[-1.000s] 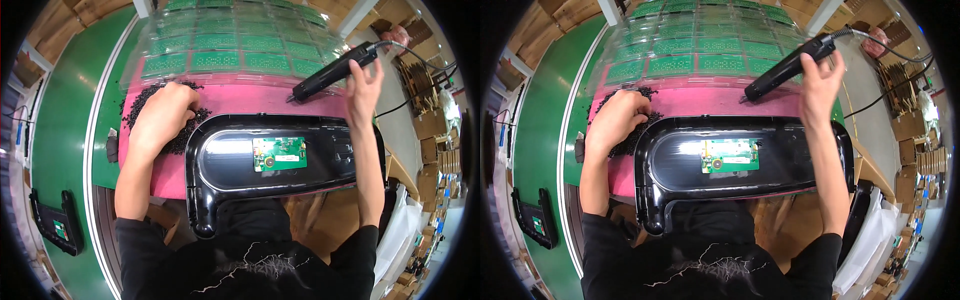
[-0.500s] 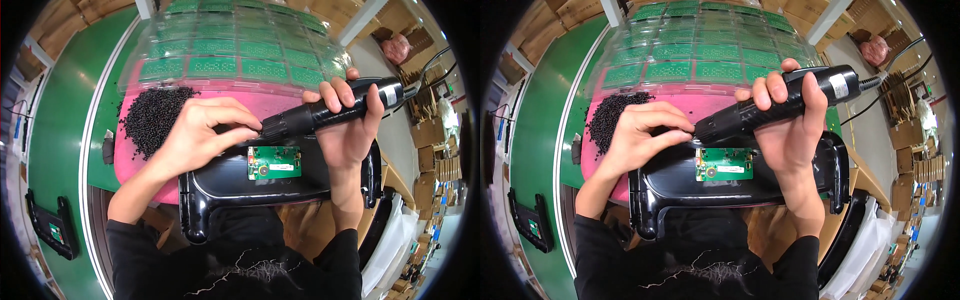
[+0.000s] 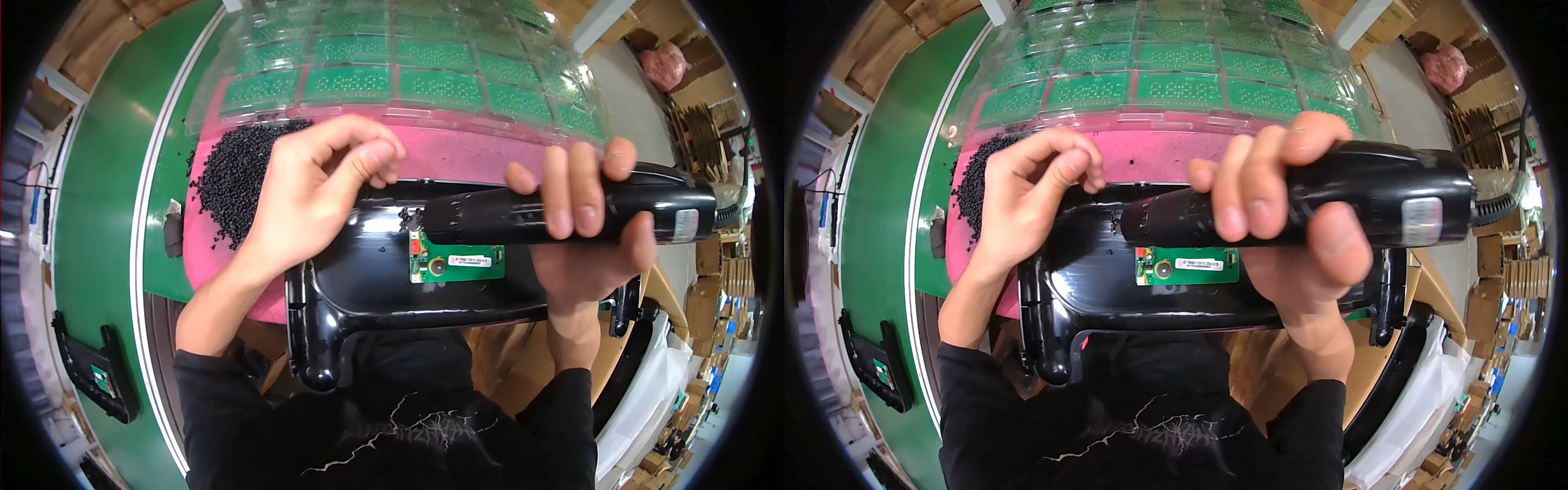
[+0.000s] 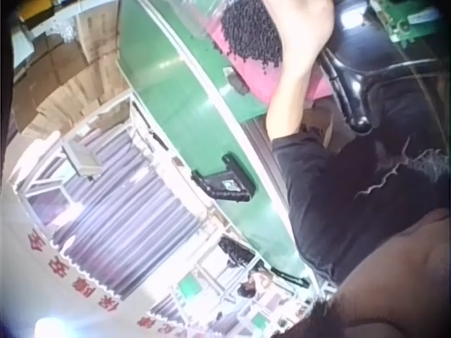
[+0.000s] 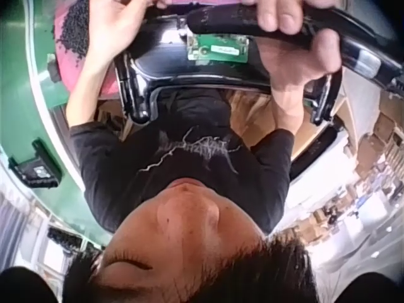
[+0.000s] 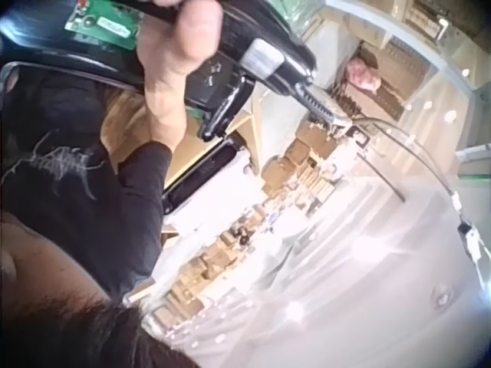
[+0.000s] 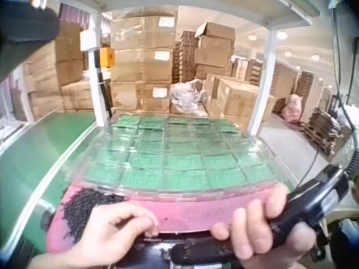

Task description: Assemble circuit boards into plastic housings for electronic displays using an electric screwdriver.

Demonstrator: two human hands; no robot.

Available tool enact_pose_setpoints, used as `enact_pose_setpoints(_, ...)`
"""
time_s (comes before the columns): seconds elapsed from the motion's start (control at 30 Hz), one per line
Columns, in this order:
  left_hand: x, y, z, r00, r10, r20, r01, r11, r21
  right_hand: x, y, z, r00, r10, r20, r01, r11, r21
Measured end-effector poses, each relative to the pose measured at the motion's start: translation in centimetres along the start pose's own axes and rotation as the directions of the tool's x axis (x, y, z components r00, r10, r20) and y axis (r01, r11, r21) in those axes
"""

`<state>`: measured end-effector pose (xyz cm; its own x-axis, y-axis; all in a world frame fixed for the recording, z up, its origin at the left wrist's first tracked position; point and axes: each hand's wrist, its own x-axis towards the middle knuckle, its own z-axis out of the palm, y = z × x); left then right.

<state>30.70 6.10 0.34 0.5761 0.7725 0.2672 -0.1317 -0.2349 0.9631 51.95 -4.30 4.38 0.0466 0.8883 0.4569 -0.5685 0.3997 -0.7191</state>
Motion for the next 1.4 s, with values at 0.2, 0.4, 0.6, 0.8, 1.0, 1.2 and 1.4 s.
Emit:
enact_pose_setpoints(0.2,0.7,-0.2,-1.7,0.987,0.073,-0.145,-0.04,0.975,0.217,-0.6,3.0,1.3,0.967,0.252,-0.022,-0.252,0.953,-0.168)
enact_pose_setpoints(0.4,0.7,-0.4,-1.5,0.98,0.123,-0.157,-0.077,0.959,0.274,-0.5,4.0,1.8,0.948,0.222,0.229,-0.21,0.975,-0.077)
enact_pose_setpoints(0.6,0.3,-0.3,-1.6,0.984,0.179,0.014,-0.168,0.893,0.418,-1.3,3.4,4.4,0.928,0.361,0.089,-0.325,0.903,-0.281)
enact_pose_setpoints(0.8,-0.4,-0.6,-0.8,0.941,0.196,0.275,-0.304,0.847,0.436,-1.4,-0.6,4.3,0.995,-0.073,0.061,0.083,0.979,-0.188)
enact_pose_setpoints(1.0,-0.5,0.0,-0.6,0.875,0.202,0.441,-0.324,0.92,0.22,-1.6,-1.5,4.7,0.978,-0.2,-0.051,0.193,0.974,-0.116)
enact_pose_setpoints(1.2,-0.9,0.5,-0.4,0.875,0.211,0.436,-0.325,0.923,0.205,-1.6,-1.9,5.2,0.961,-0.265,-0.073,0.256,0.96,-0.116)
enact_pose_setpoints(1.4,-1.0,-0.2,0.0,0.883,0.207,0.422,-0.313,0.928,0.201,-2.2,-1.9,4.9,0.976,-0.213,-0.055,0.206,0.972,-0.113)
